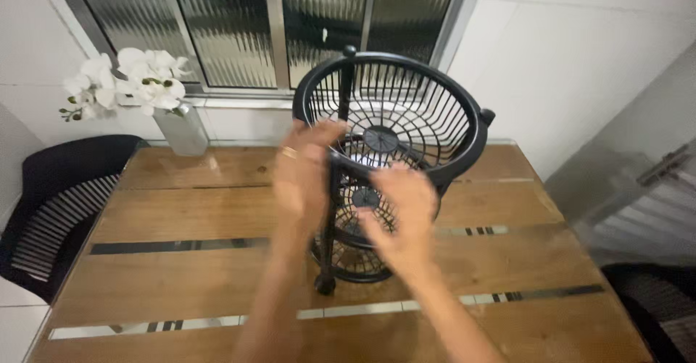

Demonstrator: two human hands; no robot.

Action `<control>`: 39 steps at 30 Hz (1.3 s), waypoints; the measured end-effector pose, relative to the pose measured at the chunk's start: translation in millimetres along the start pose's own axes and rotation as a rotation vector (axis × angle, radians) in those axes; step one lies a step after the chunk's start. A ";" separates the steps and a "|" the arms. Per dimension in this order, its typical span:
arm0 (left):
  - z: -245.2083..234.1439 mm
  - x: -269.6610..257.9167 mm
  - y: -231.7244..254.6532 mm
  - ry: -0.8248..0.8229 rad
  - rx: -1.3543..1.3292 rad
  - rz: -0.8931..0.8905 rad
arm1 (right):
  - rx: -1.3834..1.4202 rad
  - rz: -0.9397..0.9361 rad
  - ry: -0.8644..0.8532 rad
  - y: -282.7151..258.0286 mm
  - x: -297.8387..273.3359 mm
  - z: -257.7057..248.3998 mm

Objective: The person assembles a black metal plant stand on a wooden table. They connect the base to the central pole, attach the two circular wire baskets, and secure the top ring, completing the structure.

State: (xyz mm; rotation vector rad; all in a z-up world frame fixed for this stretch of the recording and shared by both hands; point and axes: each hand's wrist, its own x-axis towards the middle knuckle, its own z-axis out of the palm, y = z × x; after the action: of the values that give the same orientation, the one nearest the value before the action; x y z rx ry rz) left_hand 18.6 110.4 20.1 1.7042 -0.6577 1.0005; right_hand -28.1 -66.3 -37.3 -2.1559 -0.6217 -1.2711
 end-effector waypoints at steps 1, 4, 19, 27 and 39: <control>-5.3 3.5 -8.6 -0.034 -0.022 -0.001 | -0.040 -0.028 -0.051 -12.6 7.0 10.7; -8.0 1.5 -26.8 -0.114 -0.087 0.001 | -0.148 -0.034 -0.100 -31.3 30.1 36.0; 32.9 -26.8 -45.7 -0.068 -0.108 0.062 | -0.278 -0.032 0.199 -4.0 14.7 62.8; 20.8 -28.5 -35.2 -0.030 0.026 0.126 | -0.152 -0.027 0.102 -8.7 20.6 52.5; 51.5 -54.6 16.1 -0.116 0.236 0.093 | 0.129 0.030 -0.022 43.4 3.8 -5.4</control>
State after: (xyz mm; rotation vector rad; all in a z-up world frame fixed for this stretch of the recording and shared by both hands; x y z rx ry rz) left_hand -6.1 54.7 -26.6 1.9644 -0.7224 1.0853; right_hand -2.3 -101.5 -41.6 -2.0678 -0.6600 -1.1609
